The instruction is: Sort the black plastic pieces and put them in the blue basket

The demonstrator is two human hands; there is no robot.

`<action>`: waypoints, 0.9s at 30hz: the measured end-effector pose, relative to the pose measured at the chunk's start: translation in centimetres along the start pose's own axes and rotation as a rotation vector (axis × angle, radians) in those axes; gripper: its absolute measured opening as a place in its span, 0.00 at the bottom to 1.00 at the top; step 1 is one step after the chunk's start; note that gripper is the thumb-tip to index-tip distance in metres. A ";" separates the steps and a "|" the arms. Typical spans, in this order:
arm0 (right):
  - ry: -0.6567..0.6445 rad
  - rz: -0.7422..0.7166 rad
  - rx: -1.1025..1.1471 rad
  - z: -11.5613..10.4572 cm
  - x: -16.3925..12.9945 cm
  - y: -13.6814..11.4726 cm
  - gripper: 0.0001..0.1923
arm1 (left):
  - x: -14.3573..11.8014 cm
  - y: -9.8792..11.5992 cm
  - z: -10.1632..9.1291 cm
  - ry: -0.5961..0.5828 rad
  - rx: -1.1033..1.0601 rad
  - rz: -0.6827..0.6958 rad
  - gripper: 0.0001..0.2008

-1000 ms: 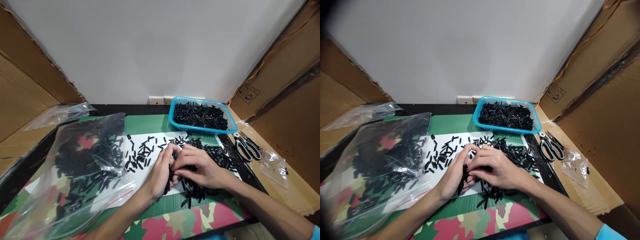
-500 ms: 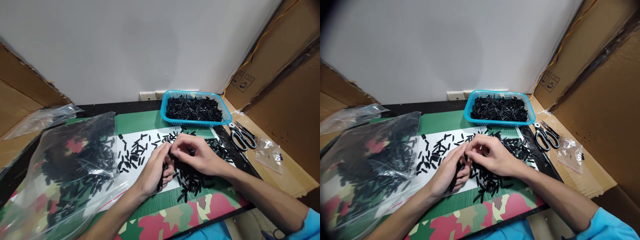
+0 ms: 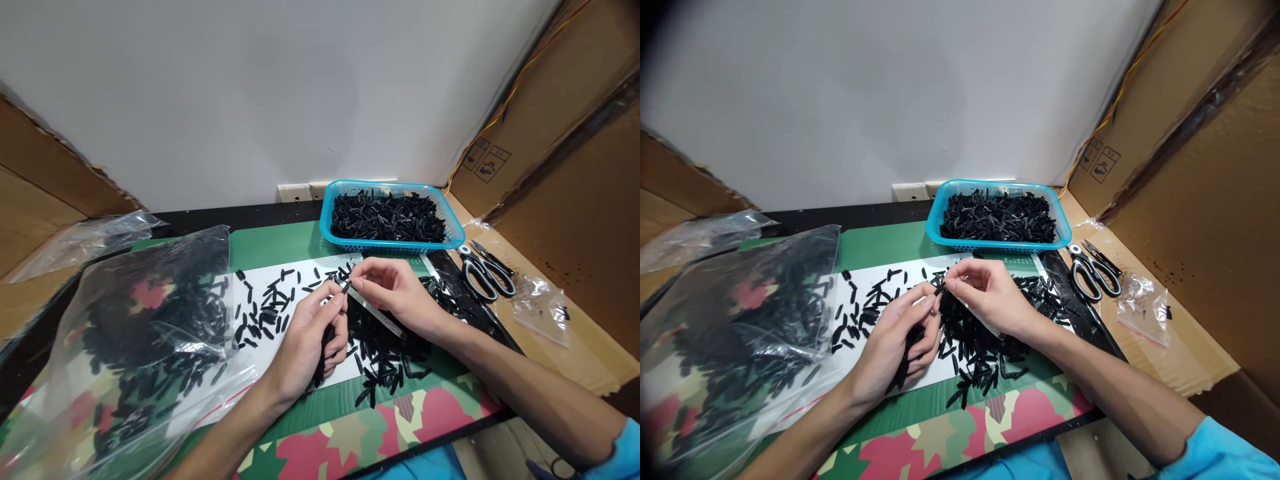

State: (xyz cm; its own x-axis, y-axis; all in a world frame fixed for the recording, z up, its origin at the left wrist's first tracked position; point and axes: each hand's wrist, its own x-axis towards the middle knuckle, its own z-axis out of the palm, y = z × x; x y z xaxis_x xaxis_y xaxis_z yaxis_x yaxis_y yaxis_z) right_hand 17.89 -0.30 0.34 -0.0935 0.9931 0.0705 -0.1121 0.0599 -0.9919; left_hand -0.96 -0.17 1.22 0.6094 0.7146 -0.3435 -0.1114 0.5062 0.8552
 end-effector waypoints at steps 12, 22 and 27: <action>-0.016 -0.074 -0.218 -0.4 -0.1 0.4 0.15 | 0.2 0.1 0.1 0.073 -0.024 0.000 0.17; -0.038 -0.083 -0.206 -0.2 -0.2 0.2 0.15 | 0.2 0.0 0.2 0.077 -0.017 0.014 0.16; 0.007 -0.569 -0.775 -1.4 -0.8 -0.6 0.05 | 0.3 -0.5 -0.3 0.078 -0.012 0.010 0.18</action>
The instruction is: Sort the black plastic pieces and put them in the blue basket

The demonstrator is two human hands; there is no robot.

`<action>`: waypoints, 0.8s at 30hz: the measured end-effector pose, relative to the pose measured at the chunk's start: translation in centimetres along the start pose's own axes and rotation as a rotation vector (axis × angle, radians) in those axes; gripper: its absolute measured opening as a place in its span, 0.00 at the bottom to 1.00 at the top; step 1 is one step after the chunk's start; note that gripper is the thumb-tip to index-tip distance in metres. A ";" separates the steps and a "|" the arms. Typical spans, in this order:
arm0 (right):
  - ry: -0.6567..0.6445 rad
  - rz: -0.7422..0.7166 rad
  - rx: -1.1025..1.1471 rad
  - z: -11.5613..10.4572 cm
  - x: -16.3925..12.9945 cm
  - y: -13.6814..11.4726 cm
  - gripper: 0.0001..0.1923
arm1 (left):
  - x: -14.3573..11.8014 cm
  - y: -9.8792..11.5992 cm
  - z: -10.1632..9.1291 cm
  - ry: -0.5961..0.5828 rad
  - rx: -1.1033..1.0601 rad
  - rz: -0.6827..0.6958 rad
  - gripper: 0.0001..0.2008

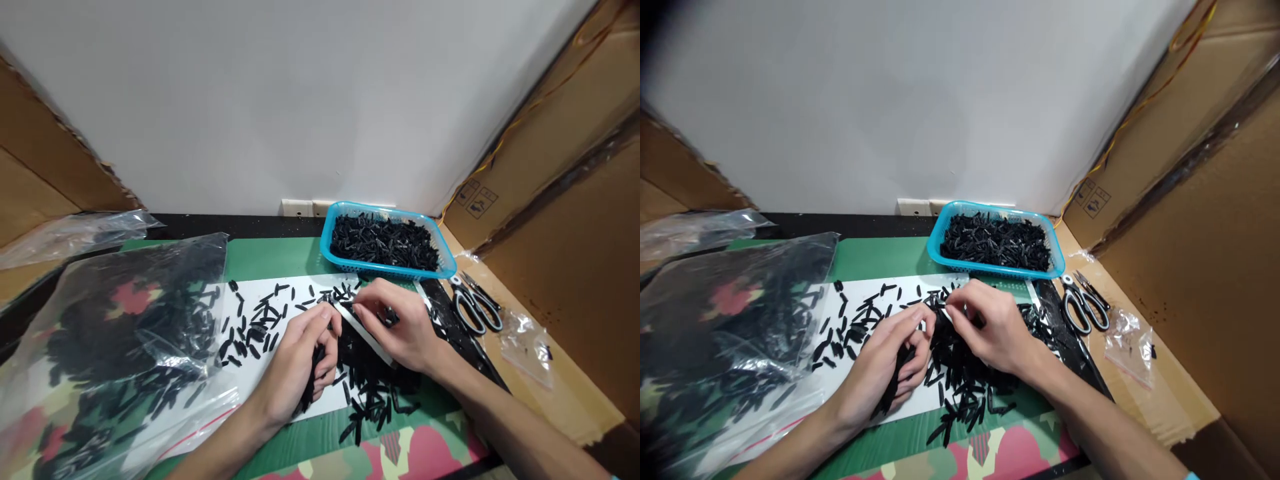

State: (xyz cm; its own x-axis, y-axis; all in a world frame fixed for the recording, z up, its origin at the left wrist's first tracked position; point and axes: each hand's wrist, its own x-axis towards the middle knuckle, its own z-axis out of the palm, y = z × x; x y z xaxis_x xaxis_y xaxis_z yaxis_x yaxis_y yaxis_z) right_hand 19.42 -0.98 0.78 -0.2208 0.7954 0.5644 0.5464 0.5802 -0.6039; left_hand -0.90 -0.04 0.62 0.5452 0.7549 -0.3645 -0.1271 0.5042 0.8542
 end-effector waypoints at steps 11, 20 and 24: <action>0.412 -0.138 -0.013 -0.7 -0.2 1.0 0.06 | -0.2 -0.2 -0.4 -0.036 0.015 0.065 0.18; 0.071 0.538 0.804 4.2 -0.5 0.3 0.16 | 0.0 -0.1 -0.3 -0.080 0.011 0.134 0.20; 0.070 0.528 0.821 4.0 -0.5 0.2 0.16 | 0.1 -0.1 0.0 -0.113 -0.014 0.173 0.21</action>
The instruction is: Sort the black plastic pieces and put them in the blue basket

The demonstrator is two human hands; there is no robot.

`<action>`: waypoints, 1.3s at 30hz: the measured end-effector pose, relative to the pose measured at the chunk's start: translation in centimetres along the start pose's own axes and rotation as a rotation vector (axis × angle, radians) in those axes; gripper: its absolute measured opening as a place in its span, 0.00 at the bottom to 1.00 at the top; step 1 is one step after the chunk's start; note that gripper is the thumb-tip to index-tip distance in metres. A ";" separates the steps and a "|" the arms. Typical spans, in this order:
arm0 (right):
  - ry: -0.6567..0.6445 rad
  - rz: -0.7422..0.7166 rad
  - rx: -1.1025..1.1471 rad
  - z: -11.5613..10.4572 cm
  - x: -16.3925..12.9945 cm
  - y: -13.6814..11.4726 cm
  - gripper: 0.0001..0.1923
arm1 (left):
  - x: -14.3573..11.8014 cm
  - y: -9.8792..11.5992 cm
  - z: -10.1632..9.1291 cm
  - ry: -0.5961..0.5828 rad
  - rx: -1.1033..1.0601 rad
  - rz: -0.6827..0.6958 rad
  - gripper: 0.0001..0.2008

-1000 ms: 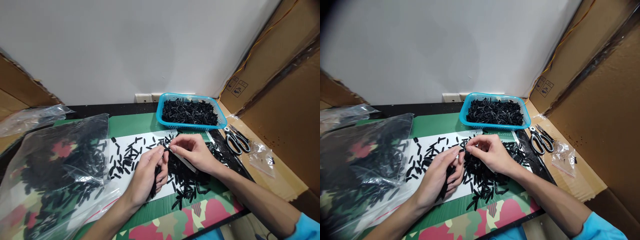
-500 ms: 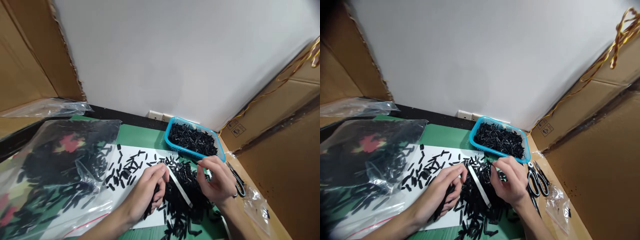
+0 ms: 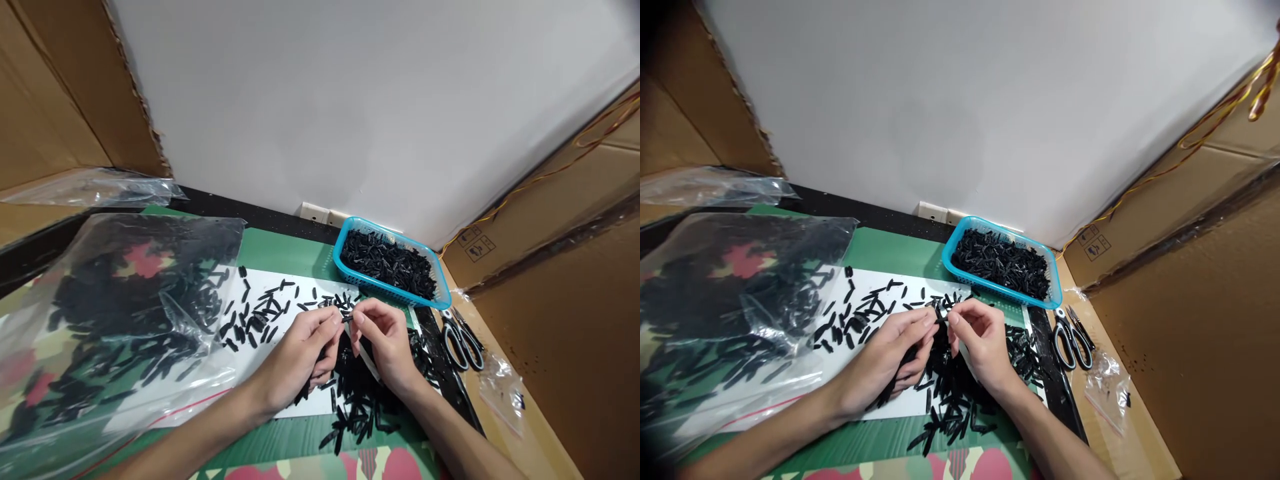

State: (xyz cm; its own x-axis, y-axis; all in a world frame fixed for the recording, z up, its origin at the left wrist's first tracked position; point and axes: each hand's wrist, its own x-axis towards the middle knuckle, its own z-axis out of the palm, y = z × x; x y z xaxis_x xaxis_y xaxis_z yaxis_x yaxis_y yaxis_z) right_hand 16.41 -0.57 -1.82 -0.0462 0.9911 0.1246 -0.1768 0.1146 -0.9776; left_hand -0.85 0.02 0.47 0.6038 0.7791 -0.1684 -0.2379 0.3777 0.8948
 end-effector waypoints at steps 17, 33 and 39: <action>-0.040 -0.126 -0.151 -0.2 -0.5 -0.3 0.11 | -0.2 0.0 0.5 0.015 -0.049 -0.027 0.19; 0.363 -0.797 -1.261 -8.1 3.5 -4.8 0.11 | -0.4 0.5 0.2 0.141 -0.184 -0.153 0.17; -0.236 -1.071 -1.108 -2.5 -0.2 -2.0 0.09 | -0.4 0.8 0.5 0.308 -0.213 -0.136 0.18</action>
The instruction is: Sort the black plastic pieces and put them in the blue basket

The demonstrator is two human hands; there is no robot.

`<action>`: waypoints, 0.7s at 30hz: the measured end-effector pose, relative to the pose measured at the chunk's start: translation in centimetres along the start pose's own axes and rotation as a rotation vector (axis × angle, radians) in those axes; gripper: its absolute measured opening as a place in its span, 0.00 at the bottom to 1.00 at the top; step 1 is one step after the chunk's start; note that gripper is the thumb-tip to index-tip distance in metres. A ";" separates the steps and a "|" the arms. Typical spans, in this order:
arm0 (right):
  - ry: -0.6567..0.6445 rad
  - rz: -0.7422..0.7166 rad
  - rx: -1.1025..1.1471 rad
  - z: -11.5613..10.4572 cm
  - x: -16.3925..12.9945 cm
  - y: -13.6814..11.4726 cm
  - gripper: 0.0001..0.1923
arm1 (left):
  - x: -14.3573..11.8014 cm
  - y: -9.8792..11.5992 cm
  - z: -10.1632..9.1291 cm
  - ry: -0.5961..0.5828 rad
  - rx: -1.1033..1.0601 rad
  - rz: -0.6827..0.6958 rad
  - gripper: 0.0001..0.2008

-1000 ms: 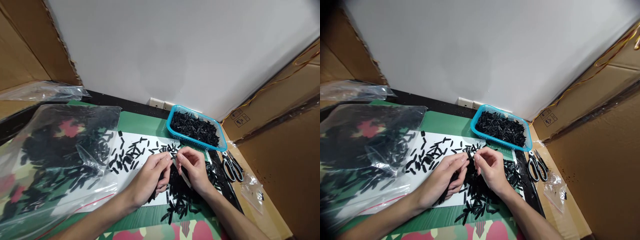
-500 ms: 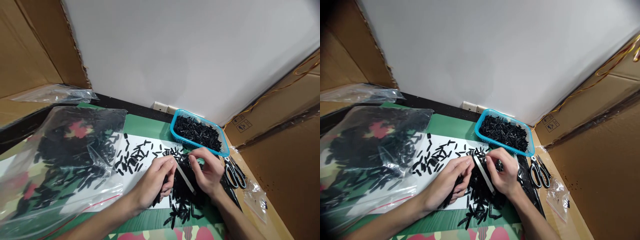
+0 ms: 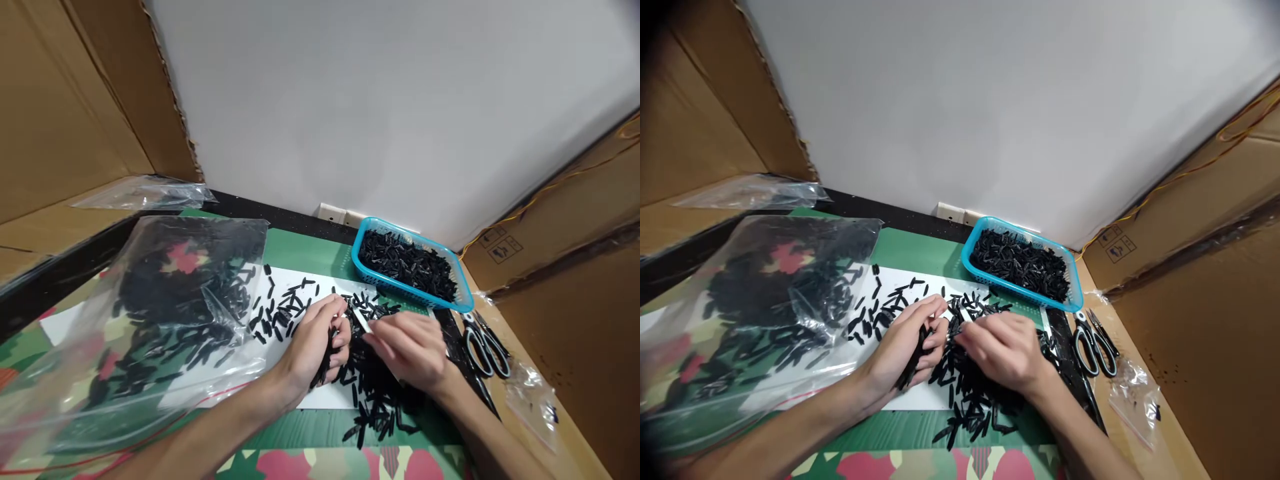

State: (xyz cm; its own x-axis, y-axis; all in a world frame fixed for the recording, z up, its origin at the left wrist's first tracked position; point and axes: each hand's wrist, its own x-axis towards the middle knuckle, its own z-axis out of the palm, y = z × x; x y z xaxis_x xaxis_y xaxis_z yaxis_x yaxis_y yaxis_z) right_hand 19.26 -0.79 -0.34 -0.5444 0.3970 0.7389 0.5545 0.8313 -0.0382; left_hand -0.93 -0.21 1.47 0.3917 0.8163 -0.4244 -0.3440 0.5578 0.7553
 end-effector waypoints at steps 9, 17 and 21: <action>-0.094 0.455 0.478 1.7 0.6 -4.1 0.01 | 0.3 -1.2 -0.5 -0.022 0.272 0.253 0.16; -0.187 0.587 0.450 1.6 0.9 -5.1 0.07 | 0.8 -1.0 -0.6 -0.016 0.311 0.272 0.16; -0.074 0.553 0.483 1.1 1.1 -4.6 0.07 | 1.3 -0.5 -0.6 -0.038 0.249 0.186 0.14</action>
State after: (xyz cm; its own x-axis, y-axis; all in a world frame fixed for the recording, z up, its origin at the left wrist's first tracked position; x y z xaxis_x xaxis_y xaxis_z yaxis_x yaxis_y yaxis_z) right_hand 15.40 -3.79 -0.11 -0.3162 0.8190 0.4789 0.4304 0.5737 -0.6969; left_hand -0.70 0.66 0.20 0.3749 0.8922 -0.2519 -0.1952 0.3416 0.9193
